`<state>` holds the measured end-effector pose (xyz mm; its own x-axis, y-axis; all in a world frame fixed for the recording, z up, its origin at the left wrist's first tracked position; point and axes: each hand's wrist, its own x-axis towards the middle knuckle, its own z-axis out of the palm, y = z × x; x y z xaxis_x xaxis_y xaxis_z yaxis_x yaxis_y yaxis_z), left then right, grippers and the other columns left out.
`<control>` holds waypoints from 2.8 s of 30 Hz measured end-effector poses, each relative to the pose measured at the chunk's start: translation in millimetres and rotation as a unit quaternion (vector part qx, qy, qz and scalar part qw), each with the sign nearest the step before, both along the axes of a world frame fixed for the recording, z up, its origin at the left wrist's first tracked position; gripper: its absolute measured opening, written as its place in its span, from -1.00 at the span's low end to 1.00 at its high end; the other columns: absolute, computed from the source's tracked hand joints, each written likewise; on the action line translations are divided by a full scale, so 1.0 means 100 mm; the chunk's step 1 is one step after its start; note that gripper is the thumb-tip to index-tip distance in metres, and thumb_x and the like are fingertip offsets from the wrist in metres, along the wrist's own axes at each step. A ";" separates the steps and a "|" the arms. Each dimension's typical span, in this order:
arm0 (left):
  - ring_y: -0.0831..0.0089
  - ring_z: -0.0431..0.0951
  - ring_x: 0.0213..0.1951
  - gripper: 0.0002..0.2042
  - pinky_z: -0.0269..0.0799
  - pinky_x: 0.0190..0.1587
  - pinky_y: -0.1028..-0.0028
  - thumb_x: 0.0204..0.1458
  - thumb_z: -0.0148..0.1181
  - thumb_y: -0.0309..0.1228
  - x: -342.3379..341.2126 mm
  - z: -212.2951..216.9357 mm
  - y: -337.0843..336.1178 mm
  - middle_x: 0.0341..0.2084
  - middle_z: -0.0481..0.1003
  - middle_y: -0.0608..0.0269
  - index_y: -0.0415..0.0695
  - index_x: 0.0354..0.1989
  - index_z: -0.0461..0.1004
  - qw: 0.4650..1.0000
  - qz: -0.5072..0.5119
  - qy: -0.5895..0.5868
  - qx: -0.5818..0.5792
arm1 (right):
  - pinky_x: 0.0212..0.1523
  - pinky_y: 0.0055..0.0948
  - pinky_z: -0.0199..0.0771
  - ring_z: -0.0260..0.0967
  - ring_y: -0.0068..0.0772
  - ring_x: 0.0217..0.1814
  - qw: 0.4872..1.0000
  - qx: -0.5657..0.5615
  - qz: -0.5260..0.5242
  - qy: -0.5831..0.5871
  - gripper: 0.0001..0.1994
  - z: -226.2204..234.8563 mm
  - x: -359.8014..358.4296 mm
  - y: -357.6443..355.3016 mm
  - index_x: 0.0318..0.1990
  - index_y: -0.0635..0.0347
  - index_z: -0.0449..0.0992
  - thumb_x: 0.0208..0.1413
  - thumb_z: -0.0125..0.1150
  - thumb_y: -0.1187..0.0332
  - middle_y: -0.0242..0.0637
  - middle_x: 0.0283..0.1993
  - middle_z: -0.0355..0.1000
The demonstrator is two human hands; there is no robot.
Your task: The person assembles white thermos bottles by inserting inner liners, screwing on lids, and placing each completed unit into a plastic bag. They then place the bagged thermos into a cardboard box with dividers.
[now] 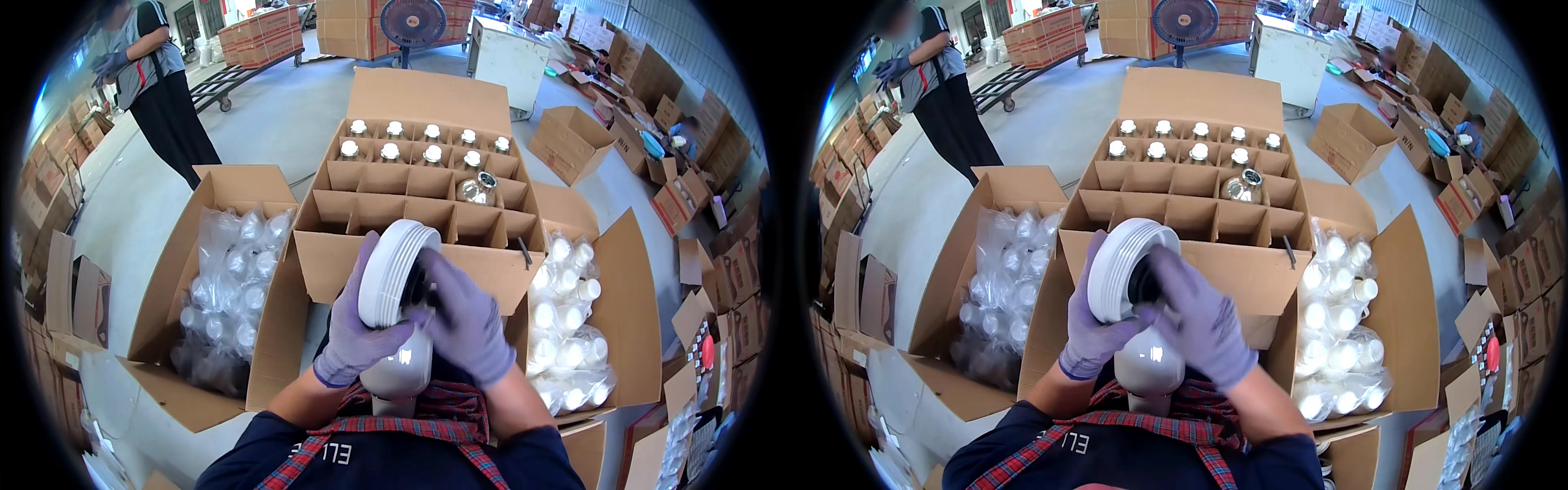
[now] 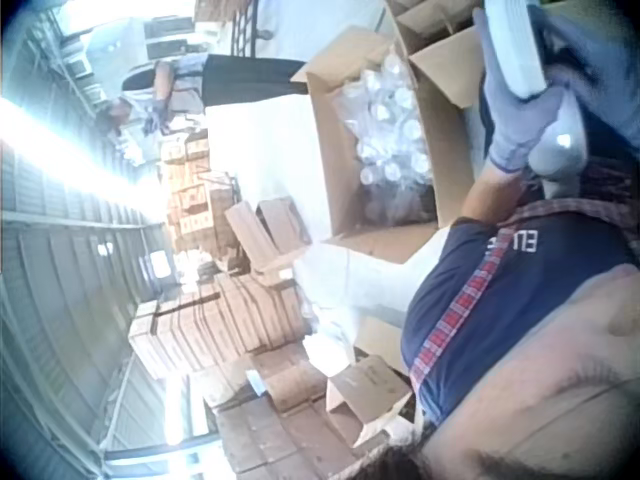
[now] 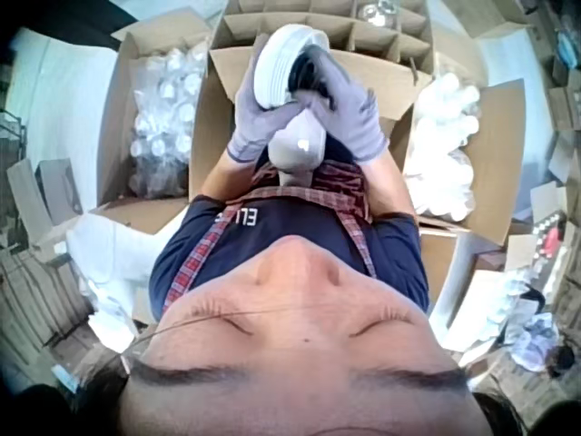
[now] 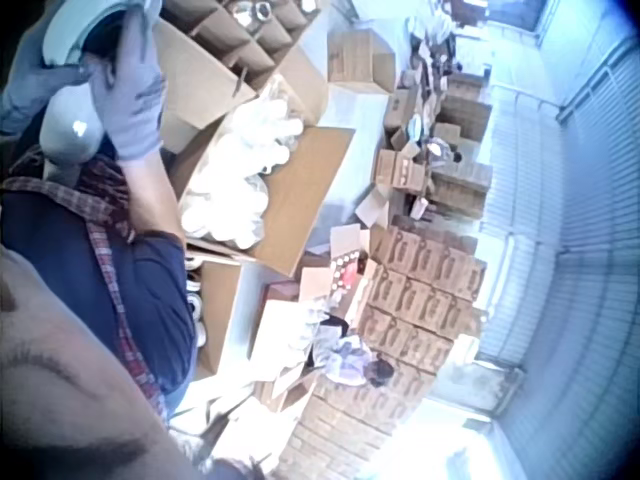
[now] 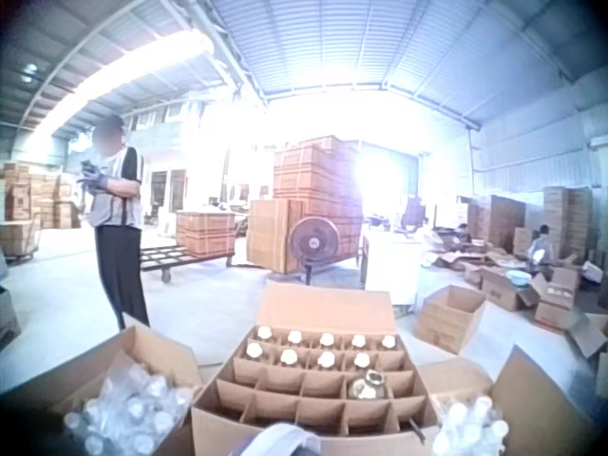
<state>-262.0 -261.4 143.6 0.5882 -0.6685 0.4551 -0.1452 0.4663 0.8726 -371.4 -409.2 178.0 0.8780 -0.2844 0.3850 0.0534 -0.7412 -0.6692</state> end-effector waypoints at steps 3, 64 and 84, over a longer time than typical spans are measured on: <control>0.28 0.26 0.34 0.02 0.13 0.36 0.32 -0.12 0.30 -0.52 0.10 -0.12 0.00 0.35 0.20 -0.02 -0.34 0.48 -0.27 0.999 0.010 -0.003 -0.033 | -0.01 -0.21 0.51 0.50 0.07 -0.03 0.996 0.074 -0.009 0.057 -0.39 0.11 0.14 -0.16 0.26 0.25 0.35 0.03 0.36 0.30 0.18 0.10 0.38; -0.08 0.43 0.18 -0.50 0.08 0.36 -0.02 0.02 0.32 -0.12 1.40 -0.71 -0.42 -0.02 0.55 -0.14 -0.34 -0.04 0.59 0.966 -0.226 -0.099 0.079 | 0.43 -0.02 0.10 0.45 -0.08 0.13 0.869 0.396 0.273 -0.120 -0.43 -1.52 0.86 -1.02 -0.02 0.32 0.60 -0.02 0.37 -0.02 -0.02 0.00 0.54; 0.11 0.37 0.27 -0.58 0.17 0.36 0.30 0.30 -0.20 -0.33 0.96 -0.77 -0.41 0.12 0.47 -0.12 -0.39 0.09 0.48 0.978 0.081 0.018 0.193 | 0.17 0.06 0.35 0.34 0.24 0.16 0.803 0.566 0.186 0.034 -0.31 -0.73 0.20 -0.17 0.14 0.33 0.40 0.24 -0.03 -0.22 0.09 0.22 0.35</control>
<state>-166.1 -302.2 66.8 0.7120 -0.6829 0.1637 -0.1556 0.0739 0.9851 -351.6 -426.3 104.6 0.9912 -0.1317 0.0119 0.0643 0.4016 -0.9136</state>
